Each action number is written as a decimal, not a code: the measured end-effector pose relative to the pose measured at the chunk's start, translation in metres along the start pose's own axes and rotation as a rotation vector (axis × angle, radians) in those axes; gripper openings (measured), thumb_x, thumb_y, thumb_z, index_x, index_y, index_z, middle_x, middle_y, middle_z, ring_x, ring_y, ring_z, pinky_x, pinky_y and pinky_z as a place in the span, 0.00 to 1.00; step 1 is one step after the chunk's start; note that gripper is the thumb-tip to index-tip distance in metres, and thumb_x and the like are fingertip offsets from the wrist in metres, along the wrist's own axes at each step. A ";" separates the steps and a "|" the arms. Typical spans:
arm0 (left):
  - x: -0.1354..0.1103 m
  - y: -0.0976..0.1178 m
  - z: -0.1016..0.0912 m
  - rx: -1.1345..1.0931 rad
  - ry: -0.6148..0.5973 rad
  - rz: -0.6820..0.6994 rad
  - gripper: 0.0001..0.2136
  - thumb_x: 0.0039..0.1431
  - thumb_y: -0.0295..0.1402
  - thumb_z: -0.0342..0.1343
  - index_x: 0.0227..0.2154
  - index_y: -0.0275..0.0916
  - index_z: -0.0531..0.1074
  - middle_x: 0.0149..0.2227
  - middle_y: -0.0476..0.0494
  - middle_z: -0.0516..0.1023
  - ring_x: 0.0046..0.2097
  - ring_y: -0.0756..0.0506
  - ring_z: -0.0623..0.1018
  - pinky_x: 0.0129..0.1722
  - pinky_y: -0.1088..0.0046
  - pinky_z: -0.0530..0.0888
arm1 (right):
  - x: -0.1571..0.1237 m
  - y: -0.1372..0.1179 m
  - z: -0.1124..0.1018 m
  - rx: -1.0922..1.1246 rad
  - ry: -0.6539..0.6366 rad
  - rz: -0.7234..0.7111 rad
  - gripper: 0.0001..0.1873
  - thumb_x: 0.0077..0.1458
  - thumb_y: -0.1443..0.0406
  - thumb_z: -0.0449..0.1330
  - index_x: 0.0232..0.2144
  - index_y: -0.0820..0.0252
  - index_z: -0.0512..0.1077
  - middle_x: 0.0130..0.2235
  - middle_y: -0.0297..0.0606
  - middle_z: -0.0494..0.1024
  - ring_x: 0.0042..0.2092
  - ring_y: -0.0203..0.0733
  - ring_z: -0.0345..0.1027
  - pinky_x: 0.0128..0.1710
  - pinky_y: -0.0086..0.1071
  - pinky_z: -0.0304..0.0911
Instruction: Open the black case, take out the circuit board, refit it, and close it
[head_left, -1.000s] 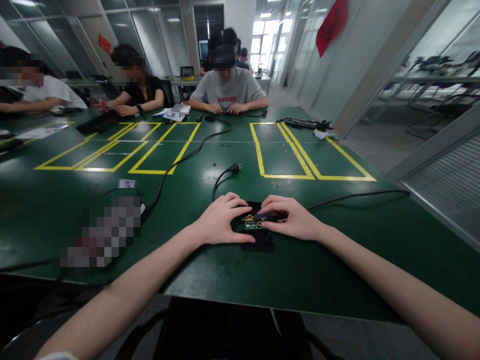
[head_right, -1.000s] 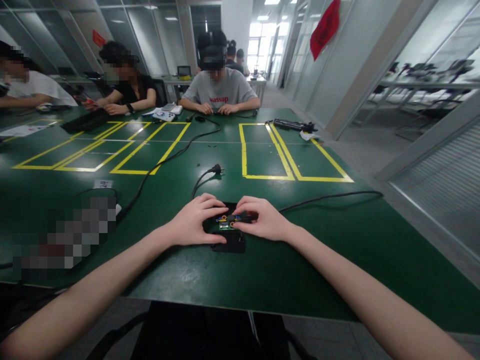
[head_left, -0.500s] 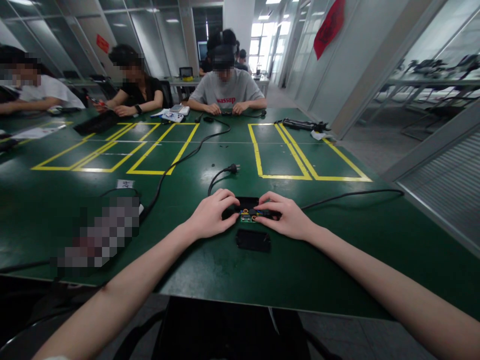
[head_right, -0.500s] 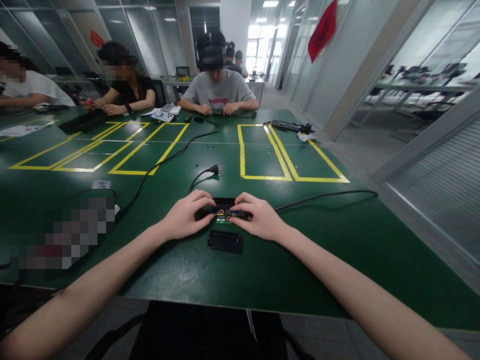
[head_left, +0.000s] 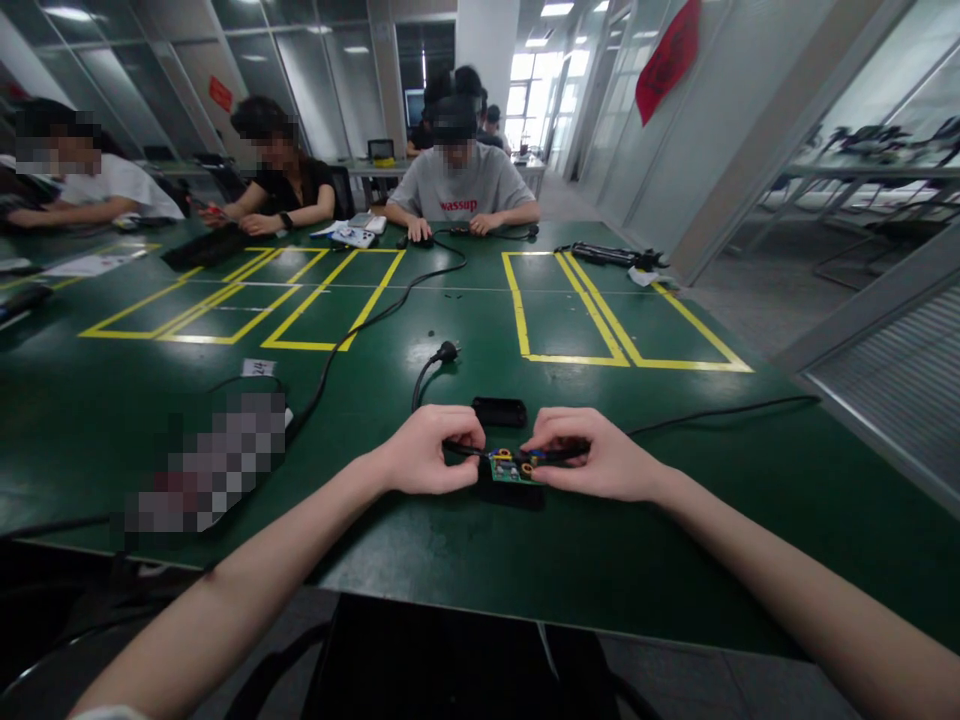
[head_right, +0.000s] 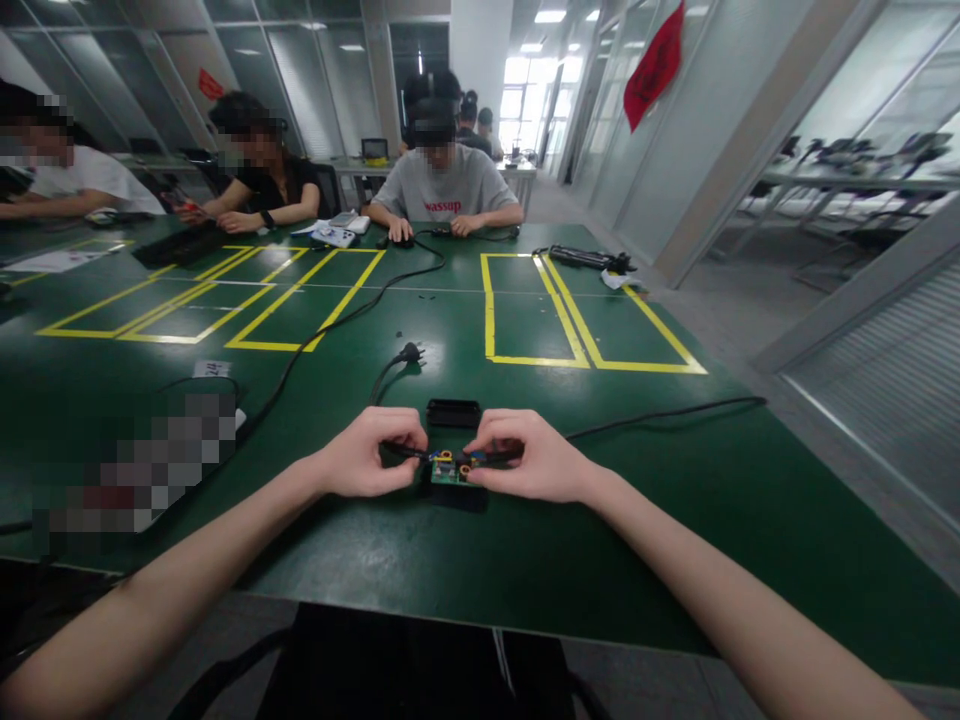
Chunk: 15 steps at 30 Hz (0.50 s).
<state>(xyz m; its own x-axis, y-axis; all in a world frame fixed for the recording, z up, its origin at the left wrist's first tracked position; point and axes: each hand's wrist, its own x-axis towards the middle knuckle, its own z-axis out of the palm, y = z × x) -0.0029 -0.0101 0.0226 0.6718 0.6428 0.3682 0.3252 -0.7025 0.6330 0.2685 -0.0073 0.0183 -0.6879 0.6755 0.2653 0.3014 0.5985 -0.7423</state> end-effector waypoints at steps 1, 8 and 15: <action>-0.001 0.002 0.001 -0.038 -0.035 0.001 0.02 0.52 0.29 0.55 0.26 0.37 0.71 0.25 0.52 0.68 0.27 0.52 0.66 0.28 0.77 0.64 | -0.001 -0.001 0.001 0.031 -0.045 0.021 0.12 0.57 0.57 0.69 0.35 0.61 0.81 0.34 0.36 0.75 0.29 0.33 0.66 0.24 0.26 0.61; -0.006 -0.005 0.002 -0.025 -0.126 -0.092 0.01 0.48 0.28 0.56 0.26 0.37 0.71 0.24 0.53 0.67 0.26 0.52 0.65 0.27 0.77 0.62 | -0.001 0.004 0.011 -0.040 -0.073 0.028 0.13 0.56 0.56 0.70 0.36 0.61 0.79 0.32 0.36 0.77 0.32 0.36 0.70 0.29 0.28 0.64; -0.004 -0.011 -0.004 0.074 -0.079 -0.148 0.01 0.51 0.29 0.56 0.28 0.38 0.71 0.25 0.54 0.68 0.25 0.53 0.66 0.26 0.79 0.63 | 0.003 0.009 0.012 -0.248 0.032 -0.114 0.11 0.62 0.61 0.65 0.43 0.61 0.80 0.36 0.41 0.79 0.33 0.39 0.73 0.31 0.31 0.66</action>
<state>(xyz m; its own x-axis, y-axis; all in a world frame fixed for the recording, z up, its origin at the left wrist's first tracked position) -0.0114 -0.0035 0.0168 0.6620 0.7171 0.2180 0.4706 -0.6241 0.6237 0.2614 -0.0045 0.0053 -0.7068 0.6084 0.3610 0.3780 0.7561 -0.5343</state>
